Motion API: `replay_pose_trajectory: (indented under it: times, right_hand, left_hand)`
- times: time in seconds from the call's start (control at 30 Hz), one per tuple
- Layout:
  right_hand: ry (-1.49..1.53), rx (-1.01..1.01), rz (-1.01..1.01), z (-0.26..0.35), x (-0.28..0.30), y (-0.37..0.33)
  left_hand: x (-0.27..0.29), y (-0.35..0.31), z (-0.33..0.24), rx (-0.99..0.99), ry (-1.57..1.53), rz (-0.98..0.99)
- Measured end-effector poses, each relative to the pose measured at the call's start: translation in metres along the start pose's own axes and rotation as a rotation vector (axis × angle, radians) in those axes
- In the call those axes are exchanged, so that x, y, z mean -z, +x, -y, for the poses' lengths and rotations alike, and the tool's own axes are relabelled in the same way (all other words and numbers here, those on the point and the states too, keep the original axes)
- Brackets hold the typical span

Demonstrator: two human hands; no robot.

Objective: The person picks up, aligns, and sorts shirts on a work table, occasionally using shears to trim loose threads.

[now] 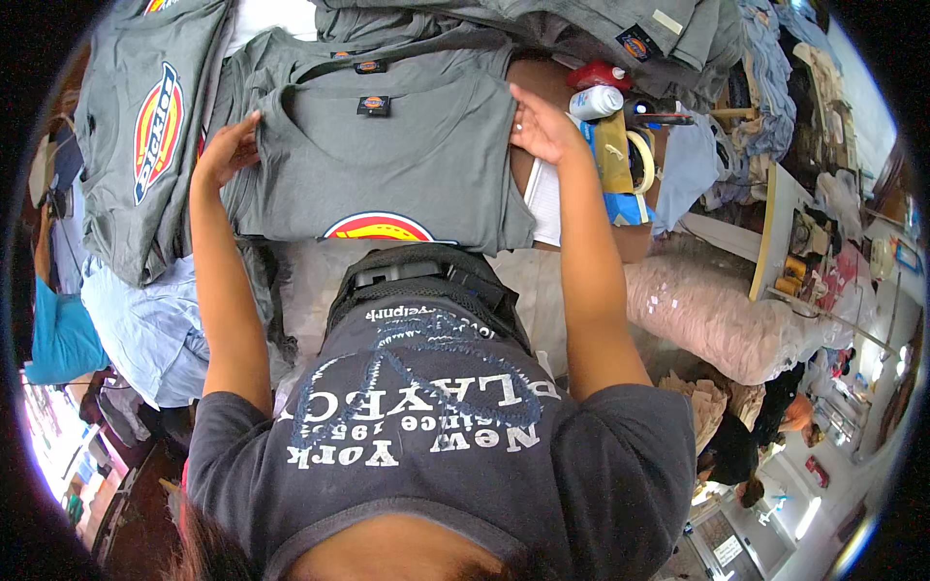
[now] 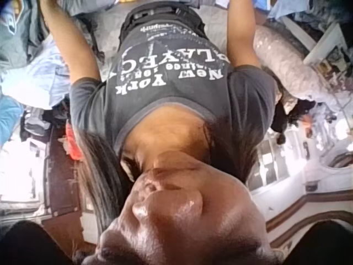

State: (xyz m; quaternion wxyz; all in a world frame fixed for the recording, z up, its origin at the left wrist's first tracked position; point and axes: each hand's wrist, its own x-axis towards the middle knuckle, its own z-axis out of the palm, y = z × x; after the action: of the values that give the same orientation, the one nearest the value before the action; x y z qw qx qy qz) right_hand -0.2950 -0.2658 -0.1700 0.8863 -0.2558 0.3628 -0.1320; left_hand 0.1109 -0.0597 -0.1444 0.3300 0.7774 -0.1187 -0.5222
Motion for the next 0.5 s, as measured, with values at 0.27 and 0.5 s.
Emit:
replay_pose_trajectory:
  times: [0.27, 0.5]
  right_hand:
    - [-1.177, 0.770, -0.363, 0.010, -0.020, 0.014]
    - [-1.771, 0.667, -0.514, 0.006, -0.043, 0.042]
  left_hand:
    - [-0.020, -0.009, -0.009, -1.235, 0.995, -0.405]
    - [-0.019, -0.003, -0.037, -1.013, 1.334, -0.077]
